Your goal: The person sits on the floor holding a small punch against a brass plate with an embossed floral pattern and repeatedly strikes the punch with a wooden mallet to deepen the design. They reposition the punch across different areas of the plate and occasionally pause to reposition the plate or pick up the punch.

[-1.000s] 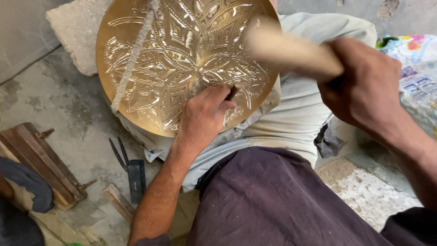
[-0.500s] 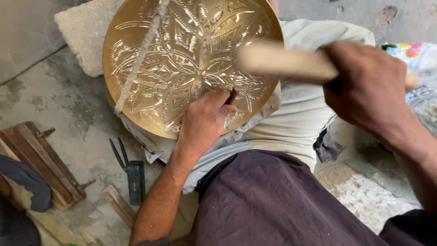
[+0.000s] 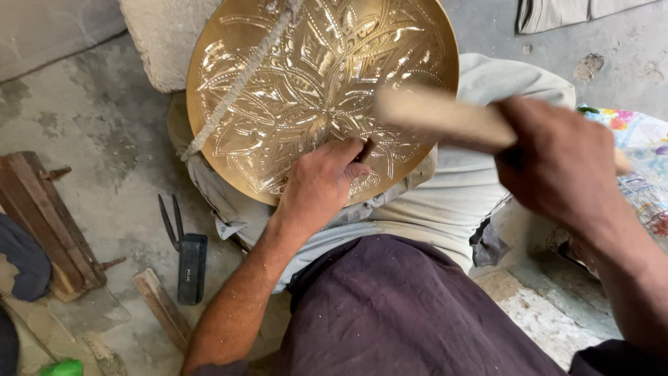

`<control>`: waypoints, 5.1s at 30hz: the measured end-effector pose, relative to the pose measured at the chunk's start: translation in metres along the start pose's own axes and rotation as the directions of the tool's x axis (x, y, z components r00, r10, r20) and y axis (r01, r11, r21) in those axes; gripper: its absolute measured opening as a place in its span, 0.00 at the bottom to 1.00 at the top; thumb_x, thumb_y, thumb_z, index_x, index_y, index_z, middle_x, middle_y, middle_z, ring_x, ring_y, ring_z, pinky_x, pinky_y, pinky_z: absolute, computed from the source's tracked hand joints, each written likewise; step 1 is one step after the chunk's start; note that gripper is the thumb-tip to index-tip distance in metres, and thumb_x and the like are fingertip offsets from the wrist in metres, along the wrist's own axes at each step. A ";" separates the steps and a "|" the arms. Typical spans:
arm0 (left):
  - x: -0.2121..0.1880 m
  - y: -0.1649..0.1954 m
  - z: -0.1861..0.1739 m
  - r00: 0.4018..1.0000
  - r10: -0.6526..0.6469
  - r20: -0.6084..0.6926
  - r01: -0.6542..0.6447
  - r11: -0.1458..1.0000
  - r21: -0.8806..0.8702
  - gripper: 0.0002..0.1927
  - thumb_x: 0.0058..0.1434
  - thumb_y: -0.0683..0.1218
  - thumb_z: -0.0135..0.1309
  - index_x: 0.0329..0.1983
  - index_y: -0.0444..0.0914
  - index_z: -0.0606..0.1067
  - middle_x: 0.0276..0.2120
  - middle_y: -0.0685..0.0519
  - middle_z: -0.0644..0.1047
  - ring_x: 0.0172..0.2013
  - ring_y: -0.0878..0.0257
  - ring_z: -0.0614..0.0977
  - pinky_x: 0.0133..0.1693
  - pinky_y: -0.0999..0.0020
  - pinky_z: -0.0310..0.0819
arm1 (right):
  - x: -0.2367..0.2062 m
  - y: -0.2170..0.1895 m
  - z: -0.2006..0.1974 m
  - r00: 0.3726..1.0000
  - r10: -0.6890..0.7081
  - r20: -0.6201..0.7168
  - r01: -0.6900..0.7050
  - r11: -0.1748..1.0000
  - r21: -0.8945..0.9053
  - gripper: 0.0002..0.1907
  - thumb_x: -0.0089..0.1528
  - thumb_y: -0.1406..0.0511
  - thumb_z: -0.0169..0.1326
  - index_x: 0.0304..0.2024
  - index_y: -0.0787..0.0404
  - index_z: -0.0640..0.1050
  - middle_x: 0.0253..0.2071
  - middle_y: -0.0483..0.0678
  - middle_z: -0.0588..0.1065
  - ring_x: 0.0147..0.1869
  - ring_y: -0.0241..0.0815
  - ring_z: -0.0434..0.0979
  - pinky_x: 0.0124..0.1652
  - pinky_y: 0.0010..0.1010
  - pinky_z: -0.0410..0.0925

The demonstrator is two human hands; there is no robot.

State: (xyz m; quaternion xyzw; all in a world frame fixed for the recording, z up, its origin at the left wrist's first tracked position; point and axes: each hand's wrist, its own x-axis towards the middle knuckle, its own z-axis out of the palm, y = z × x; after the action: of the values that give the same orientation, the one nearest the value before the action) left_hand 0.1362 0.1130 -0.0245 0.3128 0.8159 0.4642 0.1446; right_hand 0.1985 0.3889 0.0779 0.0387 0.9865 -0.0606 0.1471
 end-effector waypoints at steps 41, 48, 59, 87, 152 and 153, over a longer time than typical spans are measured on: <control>-0.003 0.006 -0.007 0.992 -0.122 -0.035 0.121 0.992 -0.017 0.11 0.64 0.47 0.60 0.43 0.36 0.74 0.32 0.46 0.79 0.33 0.48 0.83 0.34 0.52 0.75 | 0.009 -0.009 -0.011 0.978 -0.066 -0.199 0.122 0.950 0.286 0.19 0.63 0.63 0.54 0.50 0.68 0.68 0.33 0.55 0.76 0.31 0.48 0.78 0.25 0.35 0.71; 0.002 0.004 -0.002 0.983 -0.177 0.051 0.181 0.980 -0.077 0.11 0.65 0.45 0.57 0.47 0.36 0.73 0.32 0.48 0.80 0.33 0.56 0.85 0.32 0.59 0.79 | 0.012 -0.016 -0.022 0.995 -0.091 0.031 0.091 0.996 -0.019 0.13 0.63 0.63 0.52 0.47 0.63 0.71 0.31 0.53 0.76 0.25 0.46 0.76 0.21 0.35 0.66; 0.002 0.006 -0.006 0.979 -0.192 0.075 0.193 0.981 -0.001 0.11 0.64 0.46 0.58 0.46 0.37 0.75 0.31 0.47 0.80 0.32 0.55 0.85 0.33 0.57 0.78 | 0.004 -0.004 0.001 0.911 0.069 0.408 0.049 0.962 -0.270 0.07 0.68 0.63 0.48 0.42 0.61 0.70 0.25 0.48 0.73 0.17 0.42 0.69 0.17 0.35 0.63; -0.004 0.006 -0.007 0.977 -0.201 0.078 0.198 0.979 0.041 0.12 0.64 0.47 0.59 0.46 0.36 0.74 0.33 0.45 0.80 0.36 0.49 0.84 0.36 0.53 0.76 | 0.006 -0.026 -0.007 0.930 -0.011 0.368 0.092 0.975 -0.201 0.08 0.68 0.63 0.46 0.44 0.61 0.71 0.23 0.48 0.72 0.18 0.40 0.67 0.20 0.35 0.64; -0.071 0.056 -0.025 0.890 -0.134 -0.435 0.256 0.938 0.235 0.13 0.74 0.43 0.46 0.55 0.31 0.74 0.40 0.42 0.74 0.42 0.47 0.78 0.44 0.52 0.72 | -0.074 0.041 0.118 0.709 0.696 0.118 -0.494 0.370 0.786 0.18 0.54 0.67 0.64 0.45 0.69 0.78 0.36 0.53 0.81 0.38 0.42 0.81 0.41 0.33 0.73; -0.076 0.060 -0.024 0.884 -0.133 -0.449 0.258 0.938 0.230 0.12 0.74 0.43 0.48 0.55 0.31 0.74 0.42 0.43 0.76 0.43 0.47 0.79 0.45 0.52 0.73 | -0.074 0.040 0.117 0.730 0.678 0.086 -0.465 0.401 0.790 0.19 0.54 0.67 0.64 0.45 0.69 0.77 0.37 0.53 0.80 0.38 0.42 0.80 0.42 0.33 0.73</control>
State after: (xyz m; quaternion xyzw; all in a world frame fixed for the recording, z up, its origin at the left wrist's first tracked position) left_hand 0.2042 0.0706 0.0348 0.1365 0.9130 0.3826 -0.0370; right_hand 0.3066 0.4083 -0.0156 0.4429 0.7955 -0.4135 0.0023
